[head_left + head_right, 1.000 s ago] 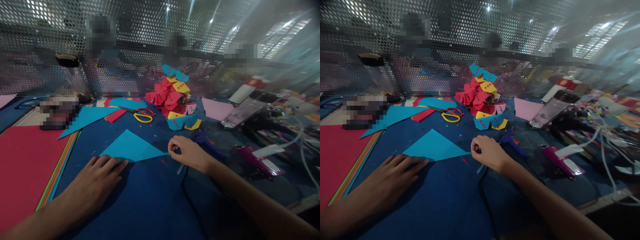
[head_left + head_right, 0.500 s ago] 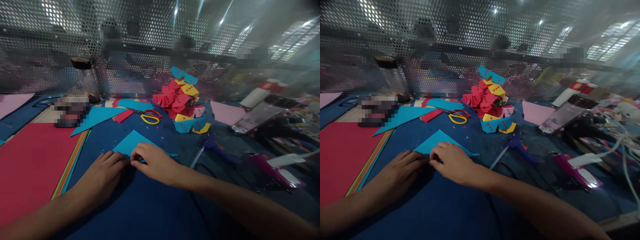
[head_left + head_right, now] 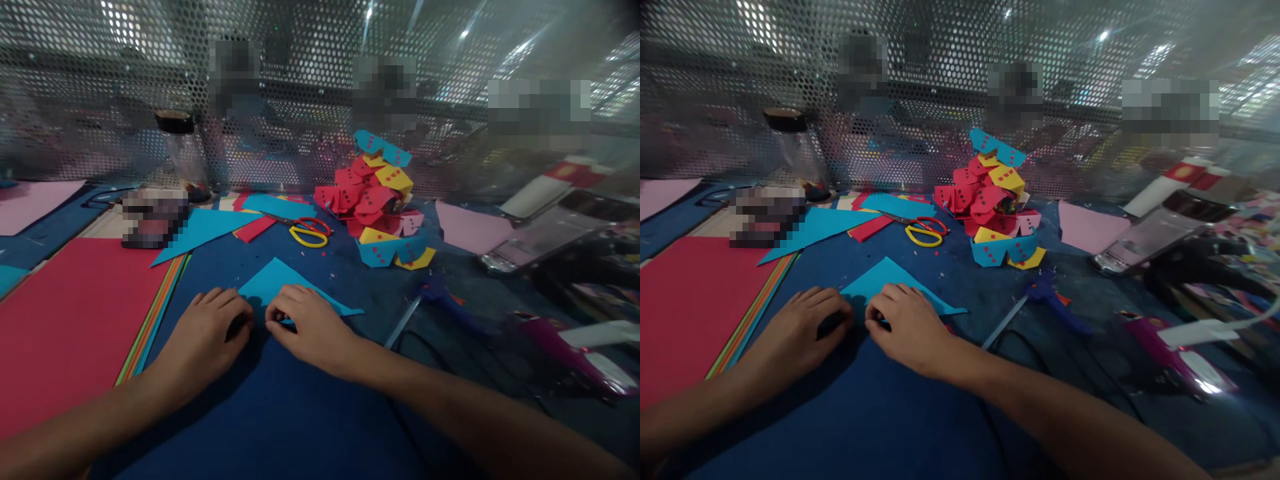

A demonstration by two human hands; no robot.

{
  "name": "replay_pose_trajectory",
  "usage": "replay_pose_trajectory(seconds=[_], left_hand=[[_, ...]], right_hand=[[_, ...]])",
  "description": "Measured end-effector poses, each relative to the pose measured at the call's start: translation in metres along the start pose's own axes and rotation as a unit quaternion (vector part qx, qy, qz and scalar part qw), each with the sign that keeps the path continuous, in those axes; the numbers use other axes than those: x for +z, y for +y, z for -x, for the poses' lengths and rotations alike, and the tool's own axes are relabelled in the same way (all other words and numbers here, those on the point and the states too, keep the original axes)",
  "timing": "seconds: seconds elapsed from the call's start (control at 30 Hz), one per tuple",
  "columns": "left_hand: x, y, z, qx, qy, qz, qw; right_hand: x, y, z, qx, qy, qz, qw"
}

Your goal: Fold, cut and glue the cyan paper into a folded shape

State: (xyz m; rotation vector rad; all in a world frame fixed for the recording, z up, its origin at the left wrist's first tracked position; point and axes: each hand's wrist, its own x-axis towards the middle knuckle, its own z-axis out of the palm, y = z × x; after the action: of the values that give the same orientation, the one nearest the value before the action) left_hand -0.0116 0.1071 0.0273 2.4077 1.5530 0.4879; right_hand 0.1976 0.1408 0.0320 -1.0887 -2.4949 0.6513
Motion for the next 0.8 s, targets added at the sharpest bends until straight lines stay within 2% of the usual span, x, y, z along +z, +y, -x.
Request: replay_pose_trajectory(seconds=[0.33, 0.67, 0.8], left_hand=[[-0.003, 0.001, -0.003, -0.036, 0.009, -0.013, 0.999], [-0.012, -0.004, -0.003, -0.071, -0.028, 0.025, 0.997], [-0.014, -0.003, -0.002, -0.079, -0.021, 0.020, 0.996]], right_hand=[[0.001, 0.001, 0.000, 0.004, 0.006, 0.010, 1.000], [0.002, 0.002, 0.000, 0.000, 0.006, 0.003, 1.000], [0.003, 0.003, 0.000, -0.006, 0.007, 0.002, 1.000]])
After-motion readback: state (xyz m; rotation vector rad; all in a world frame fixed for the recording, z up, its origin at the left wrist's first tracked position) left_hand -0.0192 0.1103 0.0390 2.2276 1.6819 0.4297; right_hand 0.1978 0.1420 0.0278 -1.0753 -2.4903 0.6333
